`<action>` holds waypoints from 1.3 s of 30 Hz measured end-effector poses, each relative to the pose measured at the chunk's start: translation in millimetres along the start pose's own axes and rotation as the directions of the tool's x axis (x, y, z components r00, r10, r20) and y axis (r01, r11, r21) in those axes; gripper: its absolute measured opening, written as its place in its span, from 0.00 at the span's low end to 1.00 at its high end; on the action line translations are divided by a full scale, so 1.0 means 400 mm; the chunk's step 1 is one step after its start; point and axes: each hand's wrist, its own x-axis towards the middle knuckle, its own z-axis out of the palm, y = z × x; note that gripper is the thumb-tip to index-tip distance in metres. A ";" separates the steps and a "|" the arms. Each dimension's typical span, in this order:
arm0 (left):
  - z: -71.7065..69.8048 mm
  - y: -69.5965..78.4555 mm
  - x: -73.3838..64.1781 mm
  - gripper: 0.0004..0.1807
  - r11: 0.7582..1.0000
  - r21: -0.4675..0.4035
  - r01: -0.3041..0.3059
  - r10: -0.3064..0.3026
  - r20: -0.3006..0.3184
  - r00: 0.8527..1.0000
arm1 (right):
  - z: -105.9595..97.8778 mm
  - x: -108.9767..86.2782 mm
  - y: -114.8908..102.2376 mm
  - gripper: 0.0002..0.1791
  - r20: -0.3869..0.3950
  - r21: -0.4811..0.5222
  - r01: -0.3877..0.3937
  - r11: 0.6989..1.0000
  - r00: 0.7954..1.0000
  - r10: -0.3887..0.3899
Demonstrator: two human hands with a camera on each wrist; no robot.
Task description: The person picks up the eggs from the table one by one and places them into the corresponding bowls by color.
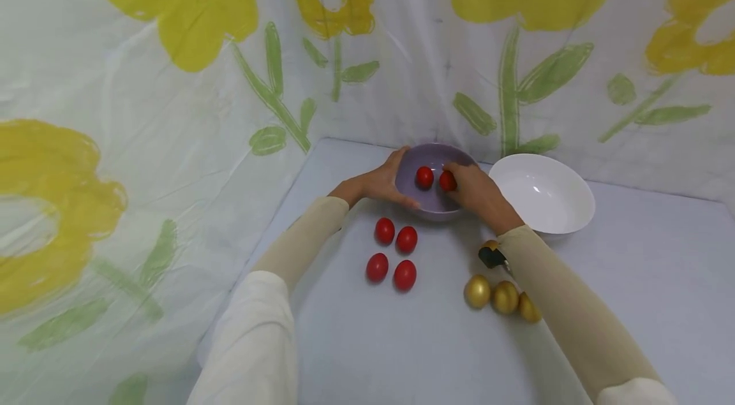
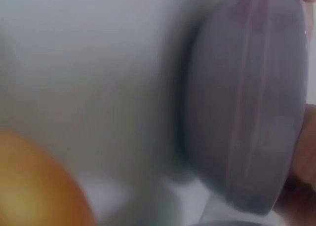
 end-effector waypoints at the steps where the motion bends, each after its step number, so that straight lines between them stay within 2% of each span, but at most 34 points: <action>1: 0.000 0.002 0.001 0.81 1.000 0.000 0.000 0.000 -0.002 1.000 | 0.002 0.005 0.003 0.31 -0.003 -0.010 0.006 1.000 1.000 -0.006; 4: 0.002 0.002 0.003 0.81 1.000 -0.004 0.006 -0.006 -0.006 1.000 | 0.007 0.018 0.010 0.30 -0.011 -0.027 0.009 1.000 1.000 -0.009; 13: 0.016 -0.001 0.003 0.82 1.000 -0.015 0.000 0.000 0.002 1.000 | 0.027 0.032 0.023 0.30 0.054 -0.059 -0.022 0.998 0.998 0.025; 18: 0.017 0.004 0.004 0.82 1.000 0.001 -0.005 0.005 0.004 1.000 | 0.031 0.037 0.027 0.30 0.050 -0.060 -0.039 0.997 0.998 0.042; 24: 0.011 0.005 0.003 0.81 1.000 0.002 -0.021 0.021 -0.005 1.000 | 0.036 0.048 0.025 0.30 0.042 -0.029 -0.015 0.999 0.999 0.016; 31: 0.011 -0.002 0.000 0.81 1.000 -0.004 -0.013 0.013 0.001 1.000 | 0.046 0.051 0.018 0.33 0.061 -0.002 0.015 1.000 0.998 -0.015; 39: 0.002 0.009 -0.012 0.81 1.000 -0.008 0.000 0.000 -0.004 1.000 | 0.060 0.069 0.018 0.34 0.071 0.018 0.028 0.999 0.997 -0.029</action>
